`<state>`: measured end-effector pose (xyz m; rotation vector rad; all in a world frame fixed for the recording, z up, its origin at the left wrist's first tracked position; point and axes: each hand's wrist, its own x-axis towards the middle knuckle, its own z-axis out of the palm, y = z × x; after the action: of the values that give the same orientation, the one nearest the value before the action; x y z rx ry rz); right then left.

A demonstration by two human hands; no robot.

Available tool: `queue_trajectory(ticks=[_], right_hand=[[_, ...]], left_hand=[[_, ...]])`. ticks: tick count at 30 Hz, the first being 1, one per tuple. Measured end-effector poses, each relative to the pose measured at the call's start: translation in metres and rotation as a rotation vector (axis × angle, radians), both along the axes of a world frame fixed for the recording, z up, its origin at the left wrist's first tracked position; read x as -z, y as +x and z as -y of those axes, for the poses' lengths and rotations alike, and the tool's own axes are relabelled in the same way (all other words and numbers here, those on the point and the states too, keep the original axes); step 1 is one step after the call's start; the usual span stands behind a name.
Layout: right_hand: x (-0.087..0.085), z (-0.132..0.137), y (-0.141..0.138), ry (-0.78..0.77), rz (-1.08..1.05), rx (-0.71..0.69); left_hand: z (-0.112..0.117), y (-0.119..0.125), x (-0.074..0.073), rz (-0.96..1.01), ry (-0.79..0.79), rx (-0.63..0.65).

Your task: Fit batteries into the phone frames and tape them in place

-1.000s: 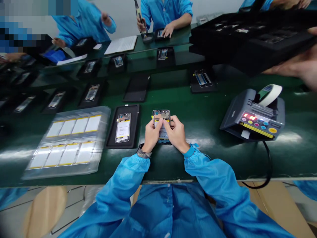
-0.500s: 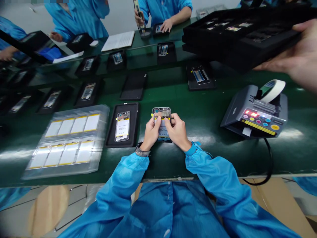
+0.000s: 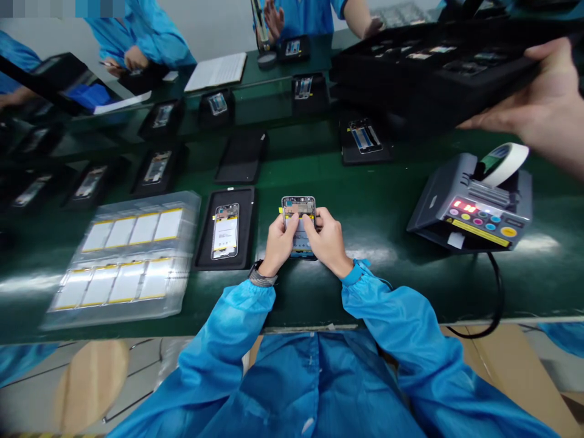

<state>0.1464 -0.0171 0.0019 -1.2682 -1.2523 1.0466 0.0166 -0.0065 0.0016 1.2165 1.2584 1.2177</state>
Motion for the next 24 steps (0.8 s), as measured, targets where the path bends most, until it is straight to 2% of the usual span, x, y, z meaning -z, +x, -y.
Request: queue_trajectory(ticks=[9,20,24], right_hand=[[0.0,-0.001,-0.002,-0.018,-0.019,0.004],[0.01,-0.003,-0.002,-0.022,0.022,0.021],[0.009,-0.003,-0.001,-0.001,0.066,0.031]], left_hand=[[0.0,0.001,-0.001,-0.097,0.051,-0.062],[0.001,-0.001,0.0,-0.18,0.066,-0.06],[0.002,-0.001,0.001,-0.153,0.049,-0.053]])
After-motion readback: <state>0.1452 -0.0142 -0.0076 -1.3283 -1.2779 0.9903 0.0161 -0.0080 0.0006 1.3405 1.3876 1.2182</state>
